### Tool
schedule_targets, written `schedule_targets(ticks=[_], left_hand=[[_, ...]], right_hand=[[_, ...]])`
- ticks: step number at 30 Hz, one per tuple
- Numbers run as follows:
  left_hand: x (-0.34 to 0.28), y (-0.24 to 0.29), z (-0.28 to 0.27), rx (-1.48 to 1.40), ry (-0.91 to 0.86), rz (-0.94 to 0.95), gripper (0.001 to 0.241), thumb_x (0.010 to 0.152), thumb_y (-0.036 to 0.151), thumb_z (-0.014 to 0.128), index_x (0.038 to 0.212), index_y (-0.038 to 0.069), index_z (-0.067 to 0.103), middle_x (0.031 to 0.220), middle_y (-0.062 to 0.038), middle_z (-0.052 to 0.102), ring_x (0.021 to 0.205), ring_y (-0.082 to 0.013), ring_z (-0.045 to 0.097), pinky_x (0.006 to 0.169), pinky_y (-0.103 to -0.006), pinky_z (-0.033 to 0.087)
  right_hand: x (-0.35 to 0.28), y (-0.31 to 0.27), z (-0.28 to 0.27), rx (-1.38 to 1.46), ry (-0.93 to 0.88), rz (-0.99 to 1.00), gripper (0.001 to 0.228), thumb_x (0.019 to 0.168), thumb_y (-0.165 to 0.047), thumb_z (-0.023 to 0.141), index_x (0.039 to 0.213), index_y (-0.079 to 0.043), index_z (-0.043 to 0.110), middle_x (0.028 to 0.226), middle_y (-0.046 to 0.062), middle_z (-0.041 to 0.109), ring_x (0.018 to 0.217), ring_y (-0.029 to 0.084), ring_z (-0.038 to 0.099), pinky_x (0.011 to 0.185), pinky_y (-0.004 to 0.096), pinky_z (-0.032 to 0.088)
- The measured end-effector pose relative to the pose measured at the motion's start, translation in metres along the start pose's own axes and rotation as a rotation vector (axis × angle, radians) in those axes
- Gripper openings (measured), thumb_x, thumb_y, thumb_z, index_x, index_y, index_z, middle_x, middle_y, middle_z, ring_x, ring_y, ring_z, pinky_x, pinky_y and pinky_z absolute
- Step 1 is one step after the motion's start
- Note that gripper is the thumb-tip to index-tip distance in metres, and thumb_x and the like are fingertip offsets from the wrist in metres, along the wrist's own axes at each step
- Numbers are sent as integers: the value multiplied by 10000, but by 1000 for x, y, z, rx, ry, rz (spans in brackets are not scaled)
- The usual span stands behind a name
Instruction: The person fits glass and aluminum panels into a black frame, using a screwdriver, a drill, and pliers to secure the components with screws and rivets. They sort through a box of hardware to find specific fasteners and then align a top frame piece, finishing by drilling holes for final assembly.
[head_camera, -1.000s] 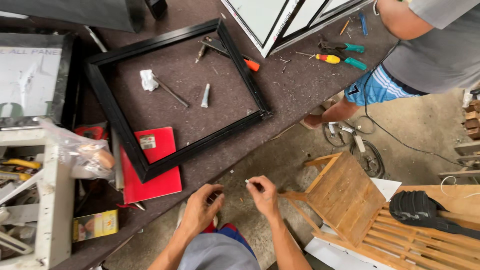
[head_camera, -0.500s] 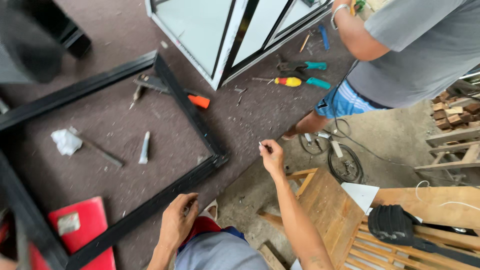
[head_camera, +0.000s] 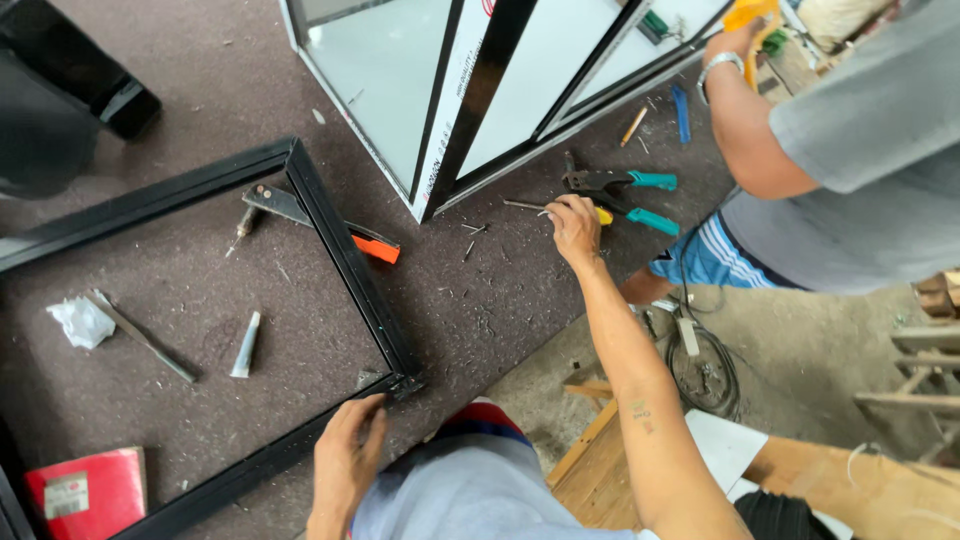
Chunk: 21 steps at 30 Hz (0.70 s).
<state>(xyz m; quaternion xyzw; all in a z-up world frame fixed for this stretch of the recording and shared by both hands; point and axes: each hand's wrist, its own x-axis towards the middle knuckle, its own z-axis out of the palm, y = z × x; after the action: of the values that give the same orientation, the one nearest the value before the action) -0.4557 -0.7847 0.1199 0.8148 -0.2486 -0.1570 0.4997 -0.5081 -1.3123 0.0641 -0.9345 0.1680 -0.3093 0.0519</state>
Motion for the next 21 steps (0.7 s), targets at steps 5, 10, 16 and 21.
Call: schedule_targets(ticks=[5, 10, 16, 21], left_hand=[[-20, -7, 25, -6, 192, -274, 247, 892, 135, 700, 1127, 65, 734, 918, -96, 725, 799, -179, 701, 779, -305, 551], [-23, 4, 55, -57, 334, -316, 233, 930, 145, 687, 1140, 51, 728, 907, -93, 727, 804, -160, 688, 778, -304, 545], [-8, 32, 82, -67, 366, -335, 237, 936, 143, 682, 1145, 39, 720, 959, -91, 737, 837, -179, 695, 791, -311, 542], [-4, 42, 91, -53, 386, -294, 232, 949, 148, 677, 1152, 44, 716, 976, -98, 734, 861, -186, 705, 810, -314, 547]], right_hand=[[15, 32, 19, -23, -104, -53, 119, 857, -32, 745, 963, -79, 770, 966, 68, 693, 955, 331, 618, 859, 442, 503], [25, 39, 3, 1304, -271, 990, 88, 966, -189, 661, 969, -114, 705, 966, 24, 706, 906, 188, 621, 778, 352, 472], [33, -2, -51, 2037, -287, 1388, 99, 951, -212, 590, 906, -143, 644, 1059, -3, 684, 1071, 198, 590, 892, 429, 392], [46, -23, -64, 2020, -199, 1509, 103, 969, -224, 580, 923, -155, 641, 1057, -19, 678, 1075, 191, 594, 907, 448, 377]])
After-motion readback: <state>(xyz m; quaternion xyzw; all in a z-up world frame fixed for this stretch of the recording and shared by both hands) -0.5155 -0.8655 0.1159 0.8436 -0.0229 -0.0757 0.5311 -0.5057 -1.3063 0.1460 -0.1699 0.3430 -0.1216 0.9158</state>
